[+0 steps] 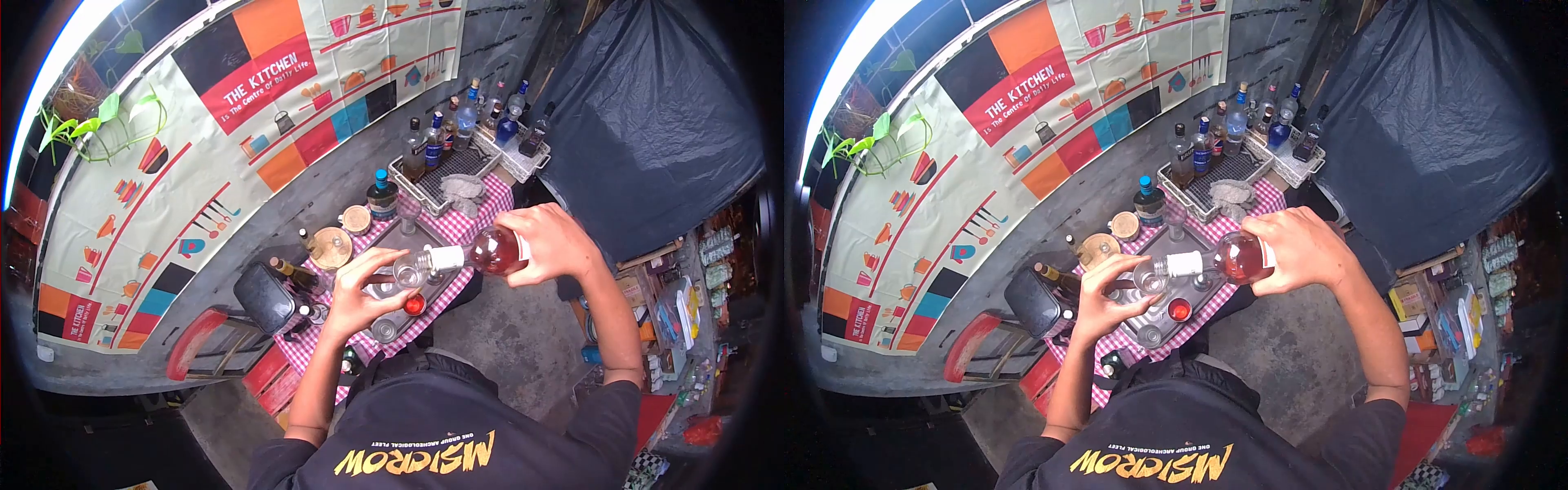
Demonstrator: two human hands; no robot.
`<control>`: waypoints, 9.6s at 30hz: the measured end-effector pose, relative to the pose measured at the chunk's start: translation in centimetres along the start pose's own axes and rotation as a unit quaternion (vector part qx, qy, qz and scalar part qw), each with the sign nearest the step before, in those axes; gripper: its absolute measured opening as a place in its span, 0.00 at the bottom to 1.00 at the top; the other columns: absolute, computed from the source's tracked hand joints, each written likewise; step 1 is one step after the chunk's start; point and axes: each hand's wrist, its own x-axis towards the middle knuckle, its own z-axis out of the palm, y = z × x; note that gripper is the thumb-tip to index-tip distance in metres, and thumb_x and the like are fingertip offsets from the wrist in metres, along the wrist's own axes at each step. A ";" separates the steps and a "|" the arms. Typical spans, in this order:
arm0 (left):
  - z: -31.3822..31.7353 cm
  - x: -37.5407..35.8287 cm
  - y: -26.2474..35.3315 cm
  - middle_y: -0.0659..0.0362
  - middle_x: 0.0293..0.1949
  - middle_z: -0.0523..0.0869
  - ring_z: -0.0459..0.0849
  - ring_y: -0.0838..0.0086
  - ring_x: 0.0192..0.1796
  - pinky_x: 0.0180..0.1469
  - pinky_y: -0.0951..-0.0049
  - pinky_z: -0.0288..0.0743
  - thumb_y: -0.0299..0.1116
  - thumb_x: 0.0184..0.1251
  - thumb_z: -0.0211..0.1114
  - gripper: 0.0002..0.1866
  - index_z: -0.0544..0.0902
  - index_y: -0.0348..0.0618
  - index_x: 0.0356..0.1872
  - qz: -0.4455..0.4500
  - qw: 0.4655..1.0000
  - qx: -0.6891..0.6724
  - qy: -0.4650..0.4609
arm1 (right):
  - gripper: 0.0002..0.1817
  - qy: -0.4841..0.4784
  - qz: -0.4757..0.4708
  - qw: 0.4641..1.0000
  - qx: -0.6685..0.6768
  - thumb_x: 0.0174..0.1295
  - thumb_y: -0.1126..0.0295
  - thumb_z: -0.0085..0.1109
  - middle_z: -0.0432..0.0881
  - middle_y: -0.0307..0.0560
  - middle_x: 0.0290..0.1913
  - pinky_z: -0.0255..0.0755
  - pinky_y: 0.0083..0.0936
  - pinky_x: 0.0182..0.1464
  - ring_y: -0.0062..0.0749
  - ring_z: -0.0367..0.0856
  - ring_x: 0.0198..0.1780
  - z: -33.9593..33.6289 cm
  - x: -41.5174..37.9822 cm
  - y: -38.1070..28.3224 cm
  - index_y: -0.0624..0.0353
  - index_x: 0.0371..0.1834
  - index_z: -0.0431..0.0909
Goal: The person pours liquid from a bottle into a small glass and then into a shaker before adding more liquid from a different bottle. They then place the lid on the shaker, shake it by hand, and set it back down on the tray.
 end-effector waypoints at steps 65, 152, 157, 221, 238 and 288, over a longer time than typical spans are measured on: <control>0.2 1.3 -0.5 0.54 0.59 0.93 0.93 0.67 0.60 0.59 0.65 0.96 0.25 0.59 0.86 0.31 0.90 0.39 0.67 0.002 1.000 -0.002 -0.013 | 0.33 -0.008 0.010 0.999 -0.046 0.38 0.48 0.79 0.91 0.52 0.39 0.84 0.48 0.45 0.56 0.92 0.42 -1.2 0.0 0.2 0.59 0.44 0.83; -3.6 -5.9 -7.0 0.50 0.67 0.85 0.88 0.63 0.68 0.72 0.61 0.89 0.18 0.63 0.84 0.30 0.87 0.33 0.67 -0.185 0.965 -0.040 0.181 | 0.42 0.208 0.120 0.832 0.499 0.44 0.63 0.96 0.91 0.48 0.58 0.82 0.37 0.67 0.37 0.90 0.61 35.7 19.0 1.5 0.59 0.65 0.84; -3.8 -6.1 -7.8 0.50 0.67 0.84 0.88 0.64 0.69 0.73 0.60 0.88 0.16 0.63 0.83 0.31 0.86 0.33 0.68 -0.200 0.959 -0.057 0.192 | 0.42 0.183 0.110 0.861 0.461 0.43 0.63 0.96 0.93 0.47 0.56 0.83 0.37 0.67 0.36 0.92 0.60 38.9 20.4 2.1 0.59 0.64 0.84; -0.1 -4.5 -7.9 0.55 0.67 0.85 0.88 0.66 0.70 0.69 0.61 0.91 0.20 0.64 0.84 0.31 0.87 0.38 0.70 -0.150 0.983 -0.091 0.044 | 0.46 0.111 0.177 0.903 0.375 0.39 0.70 0.92 0.90 0.54 0.62 0.81 0.44 0.68 0.55 0.89 0.65 51.2 2.0 1.4 0.56 0.68 0.82; 0.3 -4.3 -7.4 0.49 0.62 0.90 0.90 0.60 0.65 0.70 0.60 0.84 0.23 0.58 0.86 0.30 0.89 0.35 0.64 -0.061 0.997 0.008 0.039 | 0.45 0.212 0.094 0.881 0.411 0.43 0.61 0.95 0.92 0.52 0.61 0.86 0.40 0.66 0.45 0.94 0.63 32.8 5.2 -5.0 0.59 0.68 0.83; 0.0 -1.9 -3.2 0.54 0.54 0.91 0.89 0.59 0.57 0.63 0.57 0.77 0.32 0.49 0.87 0.35 0.92 0.45 0.65 0.047 0.978 0.202 -0.020 | 0.51 0.207 0.028 0.767 0.607 0.43 0.70 0.88 0.83 0.48 0.71 0.73 0.36 0.78 0.34 0.82 0.73 26.6 5.5 -7.6 0.63 0.77 0.75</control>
